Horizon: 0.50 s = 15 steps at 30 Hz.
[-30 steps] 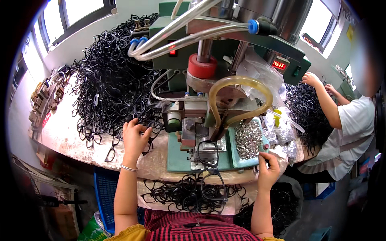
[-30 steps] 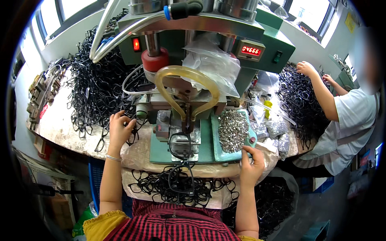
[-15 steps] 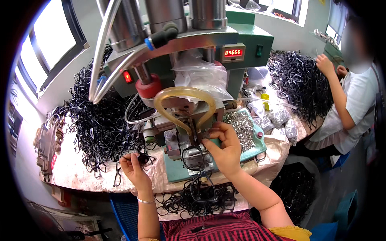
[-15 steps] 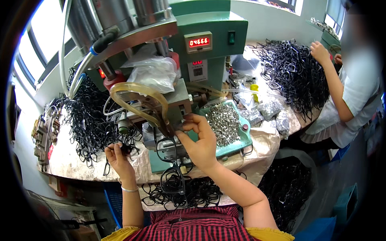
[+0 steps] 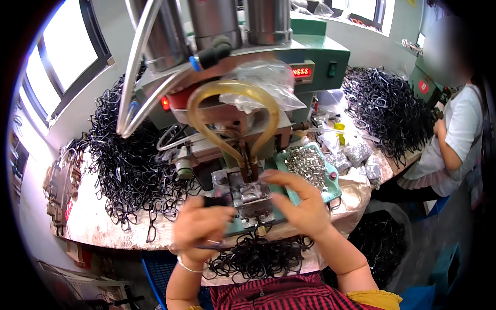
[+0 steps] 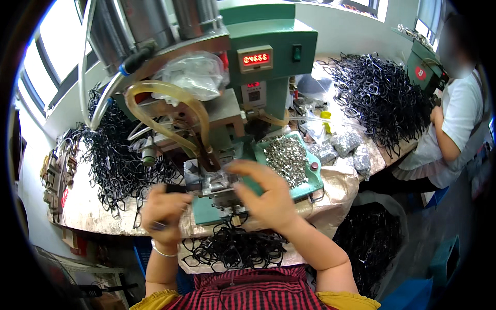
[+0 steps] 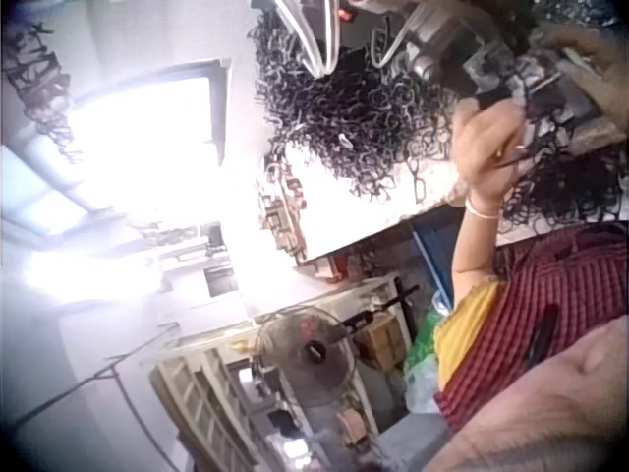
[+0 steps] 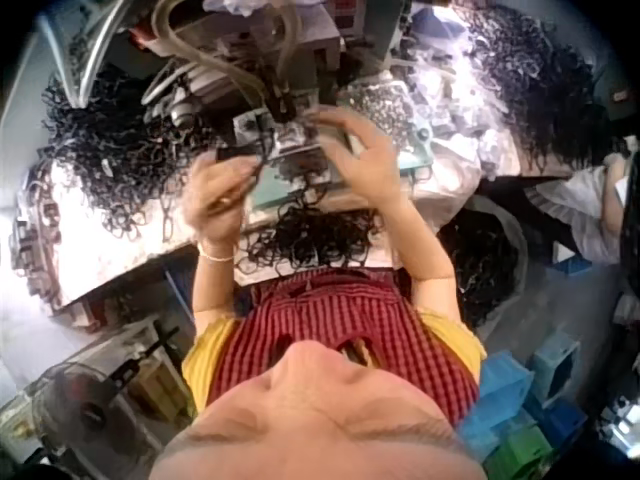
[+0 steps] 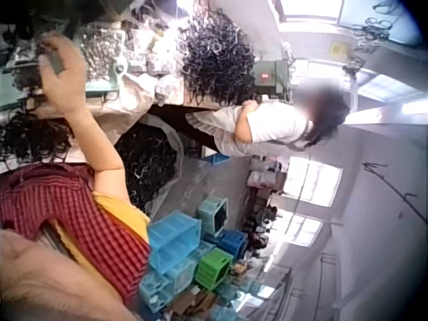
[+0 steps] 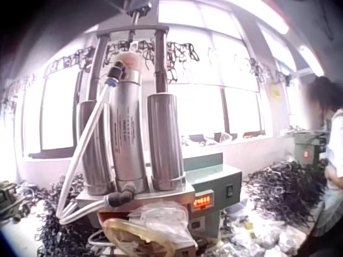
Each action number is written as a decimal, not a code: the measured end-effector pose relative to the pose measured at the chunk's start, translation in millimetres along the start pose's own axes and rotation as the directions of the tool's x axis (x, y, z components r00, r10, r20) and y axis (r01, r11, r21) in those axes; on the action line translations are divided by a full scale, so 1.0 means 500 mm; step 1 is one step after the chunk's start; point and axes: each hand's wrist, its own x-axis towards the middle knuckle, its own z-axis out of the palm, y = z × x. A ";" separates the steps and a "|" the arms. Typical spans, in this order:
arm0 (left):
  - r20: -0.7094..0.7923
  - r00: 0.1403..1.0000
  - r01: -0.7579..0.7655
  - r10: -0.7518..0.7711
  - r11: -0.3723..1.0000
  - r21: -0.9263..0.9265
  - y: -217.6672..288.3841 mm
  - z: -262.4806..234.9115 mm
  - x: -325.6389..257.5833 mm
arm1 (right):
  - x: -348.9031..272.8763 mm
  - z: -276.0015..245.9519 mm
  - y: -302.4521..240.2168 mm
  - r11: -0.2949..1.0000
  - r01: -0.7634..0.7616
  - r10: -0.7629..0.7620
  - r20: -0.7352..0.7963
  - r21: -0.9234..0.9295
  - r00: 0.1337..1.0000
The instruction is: The person repeatedly picks up black eyeglass frames from a pile, places them into a press machine, and fastens small metal screws into the hinge area. After each press, the person removes the frame and sets it aside. The process is repeated continuously with many frames visible on the workbench.
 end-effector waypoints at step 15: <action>0.320 0.927 -0.222 0.197 0.974 0.045 -0.016 0.037 -0.018 | 0.045 -0.133 0.251 0.660 -0.164 -0.050 -0.260 -0.733 0.964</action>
